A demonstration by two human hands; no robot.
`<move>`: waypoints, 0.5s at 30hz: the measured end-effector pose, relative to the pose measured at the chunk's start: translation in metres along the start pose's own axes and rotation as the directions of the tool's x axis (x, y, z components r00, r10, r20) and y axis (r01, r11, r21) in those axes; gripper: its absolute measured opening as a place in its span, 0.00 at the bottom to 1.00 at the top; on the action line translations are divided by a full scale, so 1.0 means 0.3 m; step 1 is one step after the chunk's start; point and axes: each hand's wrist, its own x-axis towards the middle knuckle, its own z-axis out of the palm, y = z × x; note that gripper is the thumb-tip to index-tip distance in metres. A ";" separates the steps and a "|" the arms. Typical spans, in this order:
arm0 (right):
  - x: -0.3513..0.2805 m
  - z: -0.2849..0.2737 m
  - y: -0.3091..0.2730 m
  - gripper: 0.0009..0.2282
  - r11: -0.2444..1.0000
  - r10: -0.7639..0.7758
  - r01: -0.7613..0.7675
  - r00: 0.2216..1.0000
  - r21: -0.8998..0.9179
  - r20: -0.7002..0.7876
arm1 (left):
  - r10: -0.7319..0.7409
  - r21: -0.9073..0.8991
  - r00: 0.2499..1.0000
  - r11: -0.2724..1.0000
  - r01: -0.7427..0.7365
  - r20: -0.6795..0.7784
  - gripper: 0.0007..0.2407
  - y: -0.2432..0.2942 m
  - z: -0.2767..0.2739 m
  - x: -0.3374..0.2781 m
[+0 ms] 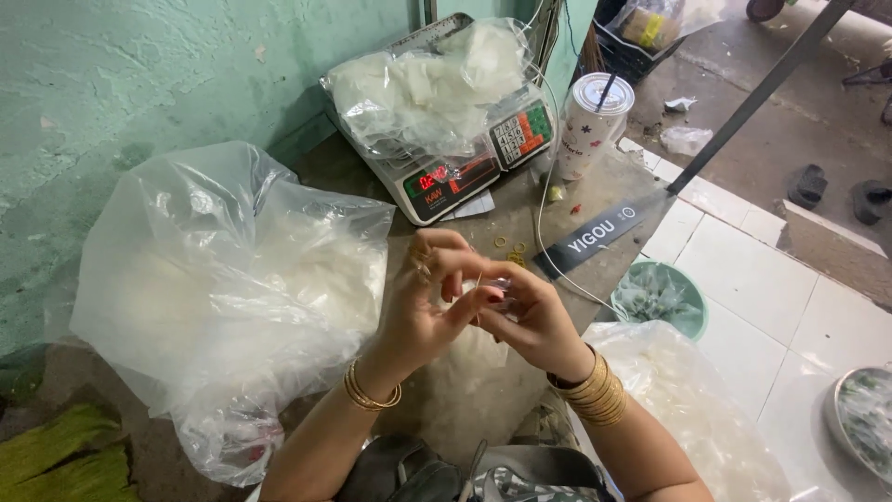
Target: The person portion-weighs white food material on a scale, ties individual bags with rubber bands, and then organizes several bags into a larger plastic bag.
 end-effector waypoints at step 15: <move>0.010 0.044 -0.064 0.06 0.791 -0.568 0.521 0.820 -0.322 -0.068 | -0.197 -0.474 0.972 0.849 0.233 0.126 0.15 0.016 -0.044 0.037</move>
